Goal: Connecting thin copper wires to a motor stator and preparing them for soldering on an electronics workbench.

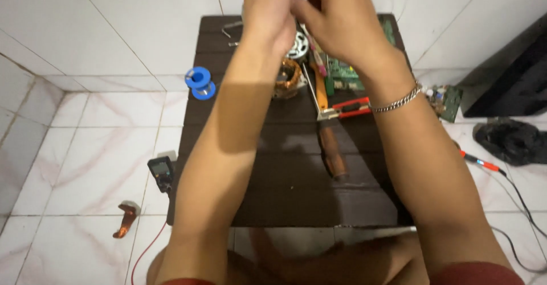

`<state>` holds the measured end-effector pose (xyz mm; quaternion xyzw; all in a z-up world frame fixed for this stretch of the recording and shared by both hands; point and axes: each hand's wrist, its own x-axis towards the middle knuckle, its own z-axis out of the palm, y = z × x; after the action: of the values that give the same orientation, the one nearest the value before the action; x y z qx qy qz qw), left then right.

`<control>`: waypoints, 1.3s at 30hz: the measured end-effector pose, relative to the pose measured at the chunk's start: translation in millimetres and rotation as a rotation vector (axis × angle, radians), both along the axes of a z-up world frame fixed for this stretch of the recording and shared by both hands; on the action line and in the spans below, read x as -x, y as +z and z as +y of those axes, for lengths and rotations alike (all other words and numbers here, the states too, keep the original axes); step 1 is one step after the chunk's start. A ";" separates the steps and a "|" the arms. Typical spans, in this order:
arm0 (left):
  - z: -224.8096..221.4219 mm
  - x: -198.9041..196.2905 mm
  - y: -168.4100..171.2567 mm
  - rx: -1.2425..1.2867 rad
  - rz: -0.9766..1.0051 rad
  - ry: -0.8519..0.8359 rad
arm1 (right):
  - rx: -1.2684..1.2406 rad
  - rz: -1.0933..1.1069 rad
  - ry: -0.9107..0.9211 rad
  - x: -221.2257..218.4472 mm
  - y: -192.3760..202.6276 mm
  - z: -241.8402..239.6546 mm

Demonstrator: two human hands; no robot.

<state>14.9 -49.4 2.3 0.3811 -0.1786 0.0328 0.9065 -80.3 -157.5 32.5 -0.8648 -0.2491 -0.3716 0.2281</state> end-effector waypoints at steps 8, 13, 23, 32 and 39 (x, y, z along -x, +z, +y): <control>14.8 8.6 11.7 0.145 -0.085 -0.163 | -0.134 0.201 0.064 7.2 12.3 -2.9; 32.2 4.4 17.2 0.021 -0.068 0.125 | -0.079 0.322 0.033 14.9 27.4 -12.9; 28.4 36.8 -26.4 -1.075 -0.265 0.260 | -0.053 0.243 -0.069 11.7 26.7 -21.3; 38.1 37.6 -31.1 -0.430 -0.017 -0.079 | -0.043 0.307 -0.196 9.8 34.8 -29.8; 32.1 49.3 -30.0 -0.261 0.082 -0.065 | -0.003 0.380 -0.290 -21.0 5.9 -11.1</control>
<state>-34.4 -17.3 -27.6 0.4909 -0.1565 -0.0359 0.8563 -59.3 -168.7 38.4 -0.9456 -0.0744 -0.2314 0.2161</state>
